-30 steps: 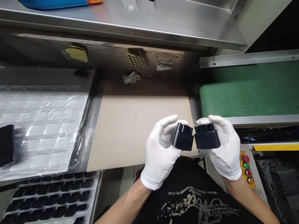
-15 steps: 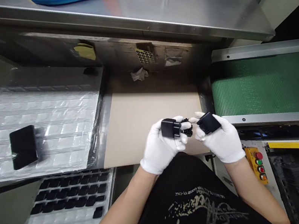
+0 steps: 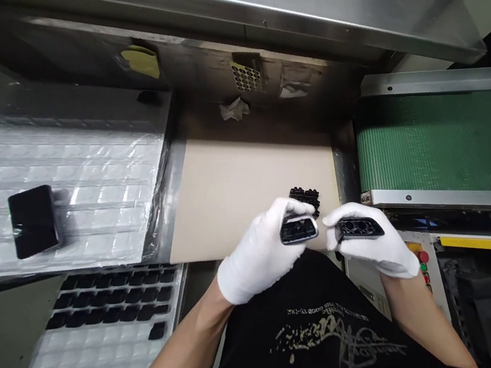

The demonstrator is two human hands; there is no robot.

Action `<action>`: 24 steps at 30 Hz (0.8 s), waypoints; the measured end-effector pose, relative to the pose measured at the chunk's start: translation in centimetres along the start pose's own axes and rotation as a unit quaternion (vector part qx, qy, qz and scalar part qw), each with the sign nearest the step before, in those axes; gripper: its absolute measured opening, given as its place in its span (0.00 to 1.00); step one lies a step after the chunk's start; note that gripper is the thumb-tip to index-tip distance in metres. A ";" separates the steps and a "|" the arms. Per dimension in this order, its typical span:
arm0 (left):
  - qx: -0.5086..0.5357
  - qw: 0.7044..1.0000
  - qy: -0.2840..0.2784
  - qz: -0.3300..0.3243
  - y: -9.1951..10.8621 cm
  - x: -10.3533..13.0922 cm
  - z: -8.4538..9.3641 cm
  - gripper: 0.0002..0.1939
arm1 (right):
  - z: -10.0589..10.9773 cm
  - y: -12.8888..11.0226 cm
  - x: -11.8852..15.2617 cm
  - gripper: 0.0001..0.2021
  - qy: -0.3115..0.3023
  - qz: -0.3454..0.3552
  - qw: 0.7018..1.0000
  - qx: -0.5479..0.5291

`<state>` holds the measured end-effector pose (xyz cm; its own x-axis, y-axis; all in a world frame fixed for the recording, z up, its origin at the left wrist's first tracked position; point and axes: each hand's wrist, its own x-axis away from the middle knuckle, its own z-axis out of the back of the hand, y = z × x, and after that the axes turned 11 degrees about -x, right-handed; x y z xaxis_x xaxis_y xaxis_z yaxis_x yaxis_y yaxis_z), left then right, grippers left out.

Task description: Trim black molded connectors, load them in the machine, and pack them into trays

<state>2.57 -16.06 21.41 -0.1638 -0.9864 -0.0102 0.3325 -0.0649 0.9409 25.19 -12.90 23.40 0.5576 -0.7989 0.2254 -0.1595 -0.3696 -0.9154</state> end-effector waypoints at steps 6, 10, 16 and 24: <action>0.011 0.998 0.028 -0.048 0.2 0.3 -0.4 0.16 | 0.1 -0.7 0.8 0.14 -0.029 0.027 0.998 0.047; -0.002 0.990 0.072 -0.123 -0.2 0.4 -0.9 0.15 | -0.5 -0.8 1.6 0.14 -0.033 0.039 0.996 0.080; -0.091 0.970 0.122 -0.191 -0.6 0.3 -1.0 0.17 | -3.0 -2.1 2.1 0.30 -0.086 0.124 0.923 0.353; -0.245 0.926 0.142 -0.251 -1.8 -0.4 -1.0 0.14 | -3.5 -1.1 -0.1 0.19 -0.121 0.043 0.928 0.351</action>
<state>2.98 -15.70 19.36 -0.1844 -0.8091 -0.5580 0.6729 -0.5178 0.5284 22.47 -14.08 25.52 0.7476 -0.6498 0.1374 0.3099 0.1583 -0.9375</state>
